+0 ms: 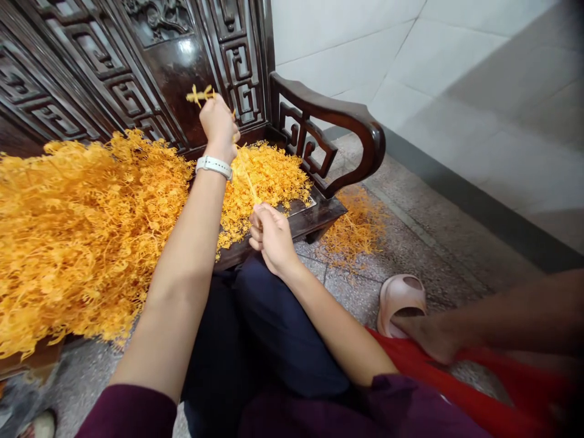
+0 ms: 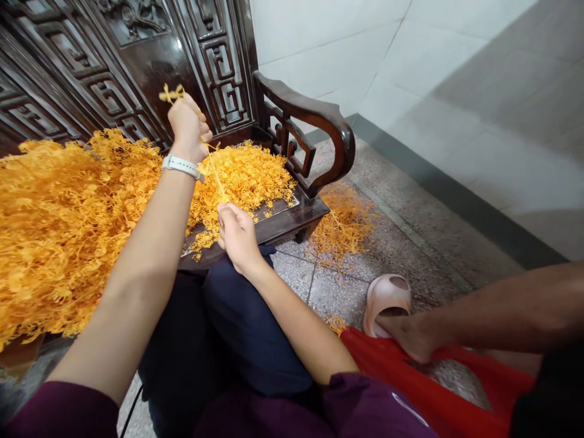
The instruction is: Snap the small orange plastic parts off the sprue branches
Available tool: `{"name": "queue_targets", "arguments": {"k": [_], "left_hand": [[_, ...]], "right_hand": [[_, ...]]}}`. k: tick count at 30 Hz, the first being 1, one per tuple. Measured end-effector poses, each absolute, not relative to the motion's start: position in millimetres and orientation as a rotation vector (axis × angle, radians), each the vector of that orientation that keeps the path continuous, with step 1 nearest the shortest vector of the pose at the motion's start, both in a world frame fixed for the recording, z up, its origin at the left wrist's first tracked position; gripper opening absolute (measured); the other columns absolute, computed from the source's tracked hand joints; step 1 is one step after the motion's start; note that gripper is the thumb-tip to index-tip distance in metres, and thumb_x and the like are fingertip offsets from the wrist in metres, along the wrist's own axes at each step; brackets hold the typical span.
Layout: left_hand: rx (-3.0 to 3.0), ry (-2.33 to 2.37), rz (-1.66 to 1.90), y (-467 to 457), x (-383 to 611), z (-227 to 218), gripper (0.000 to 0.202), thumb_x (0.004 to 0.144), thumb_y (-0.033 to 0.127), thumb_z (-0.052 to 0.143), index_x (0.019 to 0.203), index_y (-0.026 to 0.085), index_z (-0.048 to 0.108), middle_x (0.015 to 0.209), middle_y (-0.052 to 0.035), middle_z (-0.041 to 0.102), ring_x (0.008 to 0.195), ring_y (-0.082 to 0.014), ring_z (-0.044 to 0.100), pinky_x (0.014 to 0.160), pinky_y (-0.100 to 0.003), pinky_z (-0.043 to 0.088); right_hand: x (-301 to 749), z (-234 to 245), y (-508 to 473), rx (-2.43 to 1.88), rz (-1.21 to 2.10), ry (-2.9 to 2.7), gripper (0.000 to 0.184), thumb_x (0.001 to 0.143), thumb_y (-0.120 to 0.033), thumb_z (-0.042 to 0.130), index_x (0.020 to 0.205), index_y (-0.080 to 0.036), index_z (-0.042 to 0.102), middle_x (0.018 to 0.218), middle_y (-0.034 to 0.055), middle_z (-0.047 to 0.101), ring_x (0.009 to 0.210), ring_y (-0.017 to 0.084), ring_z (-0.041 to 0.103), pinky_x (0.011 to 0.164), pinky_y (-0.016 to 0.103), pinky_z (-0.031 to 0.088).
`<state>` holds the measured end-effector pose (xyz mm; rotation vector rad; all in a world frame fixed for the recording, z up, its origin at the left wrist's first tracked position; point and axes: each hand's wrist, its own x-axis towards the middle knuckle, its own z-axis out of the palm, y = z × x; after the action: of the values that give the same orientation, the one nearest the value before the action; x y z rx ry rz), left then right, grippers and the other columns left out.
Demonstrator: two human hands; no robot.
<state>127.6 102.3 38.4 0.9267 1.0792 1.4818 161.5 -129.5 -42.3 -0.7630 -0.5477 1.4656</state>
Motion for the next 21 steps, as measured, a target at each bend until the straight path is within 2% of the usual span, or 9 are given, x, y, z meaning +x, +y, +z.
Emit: {"name": "queue_targets", "arguments": {"k": [3,7,11,14,17,21], "left_hand": [[1.032,0.987,1.536,94,123,63,0.048,0.119,0.041,0.039,0.076,0.023,0.029,0.064,0.0046,0.028,0.051,-0.0127,0.014,0.054,-0.03,0.005],[1.105,0.923,1.504,80,110,90,0.044,0.12,0.036,0.037,0.079,0.021,0.033,0.064,0.0054,0.03,0.051,-0.0109,0.013,0.052,-0.025,0.005],[1.145,0.849,1.476,69,95,102,0.041,0.12,0.038,0.041,0.082,0.021,0.038,0.067,0.0051,0.03,0.049,-0.0097,0.016,0.046,-0.02,0.005],[1.202,0.82,1.487,62,85,104,0.041,0.119,0.035,0.042,0.08,0.021,0.039,0.068,0.0047,0.031,0.048,-0.0096,0.015,0.044,-0.02,0.007],[1.263,0.787,1.507,51,76,103,0.039,0.117,0.031,0.046,0.08,0.021,0.041,0.067,0.004,0.031,0.047,-0.0096,0.015,0.044,-0.022,0.008],[1.279,0.759,1.485,36,65,99,0.041,0.12,0.031,0.035,0.081,0.021,0.042,0.066,0.0041,0.031,0.046,-0.0094,0.015,0.044,-0.023,0.007]], "right_hand": [[172,-41,-128,-0.617,1.638,-0.436,0.038,0.098,-0.036,0.066,0.07,-0.018,0.049,0.071,-0.0068,0.043,0.047,0.002,0.016,0.044,0.018,0.011],[186,-44,-125,-0.394,1.799,-0.262,0.036,0.104,-0.037,0.056,0.073,-0.019,0.052,0.069,-0.0049,0.043,0.049,0.005,0.021,0.044,0.018,0.019],[191,-44,-123,-0.271,1.793,-0.079,0.035,0.107,-0.045,0.044,0.087,-0.02,0.059,0.074,-0.001,0.049,0.056,0.01,0.036,0.05,0.022,0.034],[191,-42,-124,-0.243,1.775,-0.02,0.036,0.105,-0.051,0.046,0.091,-0.021,0.059,0.08,0.0012,0.053,0.064,0.013,0.045,0.057,0.025,0.042],[191,-43,-128,-0.253,1.746,-0.033,0.034,0.102,-0.053,0.051,0.091,-0.021,0.059,0.084,0.0027,0.056,0.071,0.014,0.05,0.063,0.027,0.046],[195,-52,-123,-0.342,1.709,-0.055,0.03,0.101,-0.047,0.049,0.091,-0.021,0.059,0.084,0.0035,0.057,0.072,0.015,0.05,0.064,0.028,0.045]]}}
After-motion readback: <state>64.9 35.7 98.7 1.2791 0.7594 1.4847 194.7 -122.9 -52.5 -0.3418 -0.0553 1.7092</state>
